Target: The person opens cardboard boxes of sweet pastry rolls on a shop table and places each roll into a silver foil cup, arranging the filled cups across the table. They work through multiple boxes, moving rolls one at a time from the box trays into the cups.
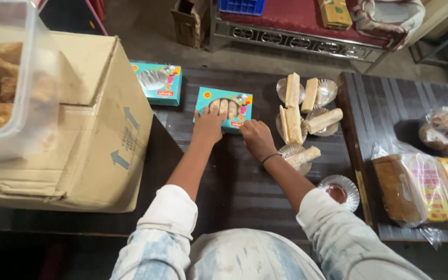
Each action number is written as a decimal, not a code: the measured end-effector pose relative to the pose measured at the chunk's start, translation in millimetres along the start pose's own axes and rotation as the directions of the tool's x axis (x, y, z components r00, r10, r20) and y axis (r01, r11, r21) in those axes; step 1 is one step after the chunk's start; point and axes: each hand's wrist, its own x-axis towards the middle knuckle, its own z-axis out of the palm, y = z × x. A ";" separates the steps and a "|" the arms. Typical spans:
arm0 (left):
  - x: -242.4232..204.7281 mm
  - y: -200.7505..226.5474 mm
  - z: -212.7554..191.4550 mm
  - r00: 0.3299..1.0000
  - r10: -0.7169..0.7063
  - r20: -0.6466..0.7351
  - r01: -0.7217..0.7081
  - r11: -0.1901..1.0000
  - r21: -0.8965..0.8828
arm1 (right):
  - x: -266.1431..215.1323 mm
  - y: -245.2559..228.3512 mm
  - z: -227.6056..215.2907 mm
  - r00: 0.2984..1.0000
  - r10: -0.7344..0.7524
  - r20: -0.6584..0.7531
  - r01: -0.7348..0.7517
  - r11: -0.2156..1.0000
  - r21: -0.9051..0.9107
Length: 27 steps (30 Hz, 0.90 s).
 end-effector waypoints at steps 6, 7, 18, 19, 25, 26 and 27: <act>1.7 -3.4 13.8 1.000 0.004 0.002 -0.004 1.000 0.010 | 3.6 3.8 -15.9 0.995 -0.094 -0.008 0.094 0.995 -0.018; 1.3 -2.7 12.1 1.000 0.001 0.005 -0.001 1.000 0.011 | -0.8 5.8 -15.0 0.995 -0.095 -0.007 0.095 0.995 -0.014; -7.0 -4.4 -14.6 0.998 -0.014 0.057 0.016 0.999 -0.030 | -34.9 2.9 -1.1 0.913 0.357 0.196 -0.379 0.921 0.089; -1.0 -12.3 7.4 0.997 -0.021 0.068 0.023 0.999 -0.035 | -37.2 9.0 12.4 0.911 0.355 0.209 -0.380 0.921 0.093; -0.5 -31.0 62.5 0.806 -0.449 -0.386 0.080 0.728 -0.681 | -14.3 15.0 32.6 0.517 0.785 0.342 -0.785 0.275 0.554; -4.3 -28.4 59.6 0.798 -0.541 -0.264 0.164 0.618 -0.769 | -18.8 23.7 46.1 0.517 0.790 0.329 -0.794 0.299 0.530; -5.5 -28.6 53.5 0.775 -0.616 -0.138 0.243 0.494 -0.835 | -18.4 33.0 60.2 0.524 0.792 0.312 -0.797 0.326 0.509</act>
